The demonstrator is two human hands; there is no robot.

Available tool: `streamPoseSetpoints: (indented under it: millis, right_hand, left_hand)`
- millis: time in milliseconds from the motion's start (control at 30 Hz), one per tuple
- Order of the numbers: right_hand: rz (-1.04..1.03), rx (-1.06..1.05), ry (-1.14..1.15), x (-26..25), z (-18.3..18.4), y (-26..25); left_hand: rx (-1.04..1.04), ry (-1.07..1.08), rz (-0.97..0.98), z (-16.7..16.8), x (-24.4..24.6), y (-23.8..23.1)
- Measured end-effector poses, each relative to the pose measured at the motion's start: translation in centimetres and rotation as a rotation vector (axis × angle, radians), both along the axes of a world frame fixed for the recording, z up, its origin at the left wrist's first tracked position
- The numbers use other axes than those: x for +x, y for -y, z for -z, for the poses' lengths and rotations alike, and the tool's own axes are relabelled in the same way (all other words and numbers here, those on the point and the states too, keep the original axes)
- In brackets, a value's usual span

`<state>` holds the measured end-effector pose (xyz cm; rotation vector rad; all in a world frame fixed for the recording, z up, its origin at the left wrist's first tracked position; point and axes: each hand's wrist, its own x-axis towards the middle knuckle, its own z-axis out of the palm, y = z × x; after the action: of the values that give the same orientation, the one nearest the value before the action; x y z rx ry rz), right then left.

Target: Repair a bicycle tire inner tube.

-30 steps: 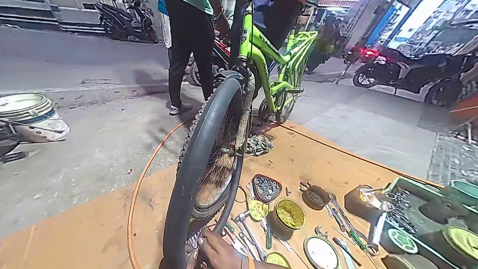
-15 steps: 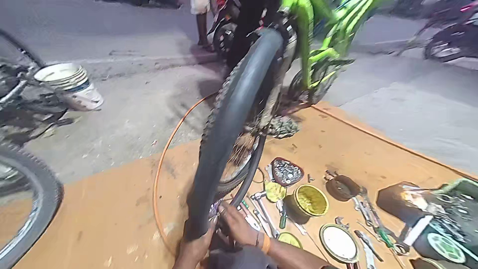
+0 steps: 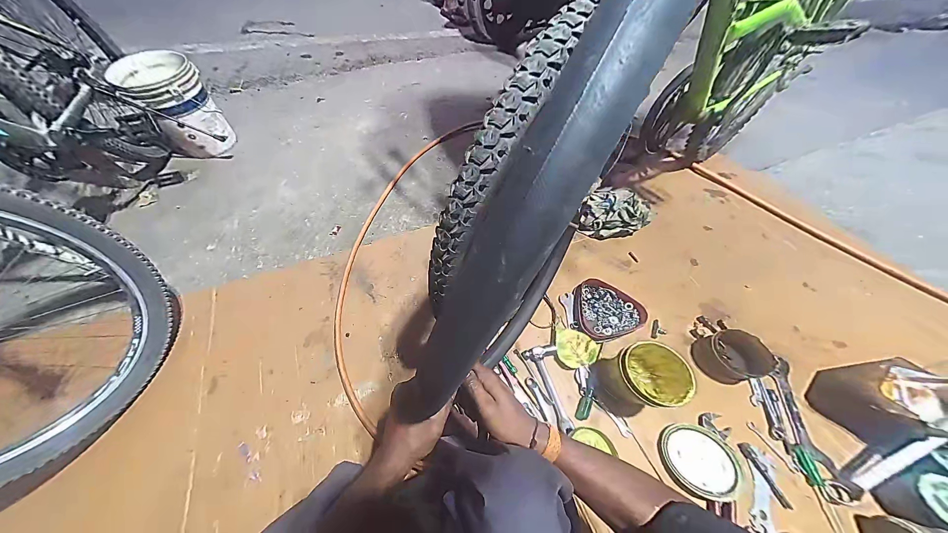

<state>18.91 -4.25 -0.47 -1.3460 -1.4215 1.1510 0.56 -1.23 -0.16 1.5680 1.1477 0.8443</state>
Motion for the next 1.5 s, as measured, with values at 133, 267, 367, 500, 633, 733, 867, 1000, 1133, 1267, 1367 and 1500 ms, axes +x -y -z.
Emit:
streamPoseSetpoints:
  millis: [133, 267, 367, 500, 633, 733, 867, 1000, 1133, 1267, 1367, 1500]
  right_hand:
    - [0.001, -0.007, 0.005, 0.0, -0.2, -0.1]
    - [0.002, -0.011, 0.0, 0.0, 0.0, -0.1]
    - [0.001, -0.005, -0.01, -0.1, 0.2, -0.1]
    - [0.001, -0.004, -0.021, -0.1, 0.4, -0.2]
    - [0.001, -0.012, -0.016, -0.1, 0.2, -0.1]
    - [-0.003, -0.017, -0.022, -0.1, 0.2, -0.1]
    - [-0.003, -0.023, -0.009, -0.1, 0.1, -0.1]
    - [0.004, -0.012, 0.011, -0.2, 0.4, -0.1]
    - [-0.003, -0.012, 0.019, -0.2, 0.4, -0.2]
    - [-0.014, -0.021, 0.029, -0.1, 0.2, -0.3]
    - [-0.009, -0.011, 0.028, -0.1, 0.3, -0.3]
    - [-0.013, -0.012, 0.013, -0.2, 0.5, -0.3]
  left_hand:
    - [-0.001, 0.049, 0.003, 0.3, 0.1, -0.1]
    - [-0.02, 0.019, -0.001, 0.5, 0.1, -0.1]
    - [-0.019, -0.015, -0.005, 0.6, 0.0, 0.0]
    - [-0.021, -0.009, -0.005, 0.9, -0.1, -0.1]
    - [-0.018, 0.025, 0.003, 0.9, -0.1, 0.0]
    - [-0.01, 0.038, 0.004, 1.1, -0.1, -0.1]
    - [-0.004, 0.017, 0.005, 1.1, -0.1, -0.1]
    - [0.002, 0.0, 0.005, 1.1, -0.2, 0.0]
    - [0.011, 0.033, 0.006, 1.2, -0.2, 0.0]
    - [0.018, 0.067, 0.008, 1.4, -0.2, -0.1]
    - [0.008, 0.055, 0.011, 1.3, -0.2, -0.1]
    - [0.002, 0.055, 0.004, 1.4, -0.2, -0.1]
